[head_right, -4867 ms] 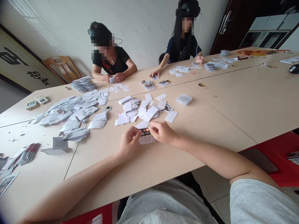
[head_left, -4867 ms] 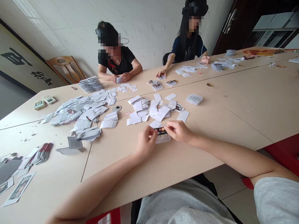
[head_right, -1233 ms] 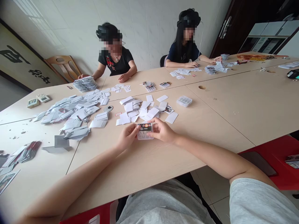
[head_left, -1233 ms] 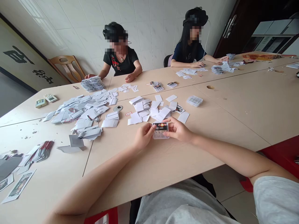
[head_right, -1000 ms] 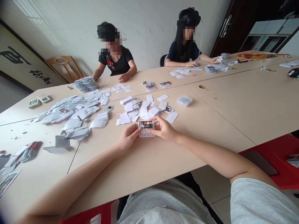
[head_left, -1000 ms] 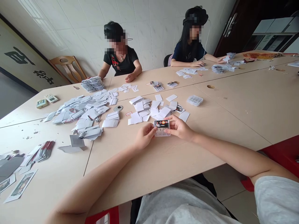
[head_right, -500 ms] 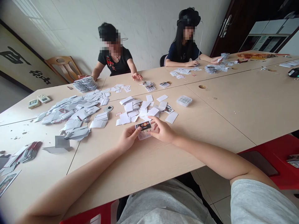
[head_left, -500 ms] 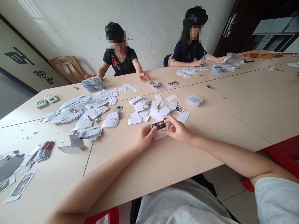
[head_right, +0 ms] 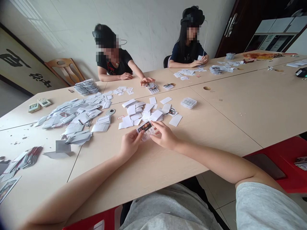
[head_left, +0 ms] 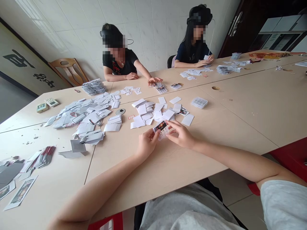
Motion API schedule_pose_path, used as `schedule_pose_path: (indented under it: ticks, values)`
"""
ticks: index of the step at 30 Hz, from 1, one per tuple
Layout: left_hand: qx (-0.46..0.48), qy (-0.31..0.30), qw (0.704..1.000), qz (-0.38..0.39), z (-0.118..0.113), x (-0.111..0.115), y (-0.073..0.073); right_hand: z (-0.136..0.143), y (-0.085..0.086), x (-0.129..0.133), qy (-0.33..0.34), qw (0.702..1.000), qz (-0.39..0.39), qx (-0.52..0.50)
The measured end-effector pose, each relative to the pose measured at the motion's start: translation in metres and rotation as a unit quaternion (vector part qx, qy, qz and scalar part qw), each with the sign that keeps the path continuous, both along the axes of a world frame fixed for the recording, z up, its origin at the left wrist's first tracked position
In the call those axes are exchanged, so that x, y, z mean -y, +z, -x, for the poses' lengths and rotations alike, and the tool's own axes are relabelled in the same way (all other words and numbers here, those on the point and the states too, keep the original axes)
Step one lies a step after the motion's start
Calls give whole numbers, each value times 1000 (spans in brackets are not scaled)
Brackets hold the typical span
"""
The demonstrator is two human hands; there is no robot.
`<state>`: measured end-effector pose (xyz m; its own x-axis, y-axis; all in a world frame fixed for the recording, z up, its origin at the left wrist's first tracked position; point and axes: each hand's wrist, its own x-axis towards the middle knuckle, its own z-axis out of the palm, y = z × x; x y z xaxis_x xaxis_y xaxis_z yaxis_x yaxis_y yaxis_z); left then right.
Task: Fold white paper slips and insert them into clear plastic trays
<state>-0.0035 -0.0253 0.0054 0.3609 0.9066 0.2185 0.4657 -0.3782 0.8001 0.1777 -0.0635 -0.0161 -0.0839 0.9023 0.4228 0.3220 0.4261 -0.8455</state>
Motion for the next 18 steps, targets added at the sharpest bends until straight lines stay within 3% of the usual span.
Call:
schedule_pose_path:
  ticks: [9, 18]
  values:
    - [-33, 28, 998, -46, -1, 0, 2, 6, 1, 5, 5, 994, 79, -74]
    - [-76, -38, 980, -182, 2, 9, -8, 1, 6, -2, -84, 991, 75, -75]
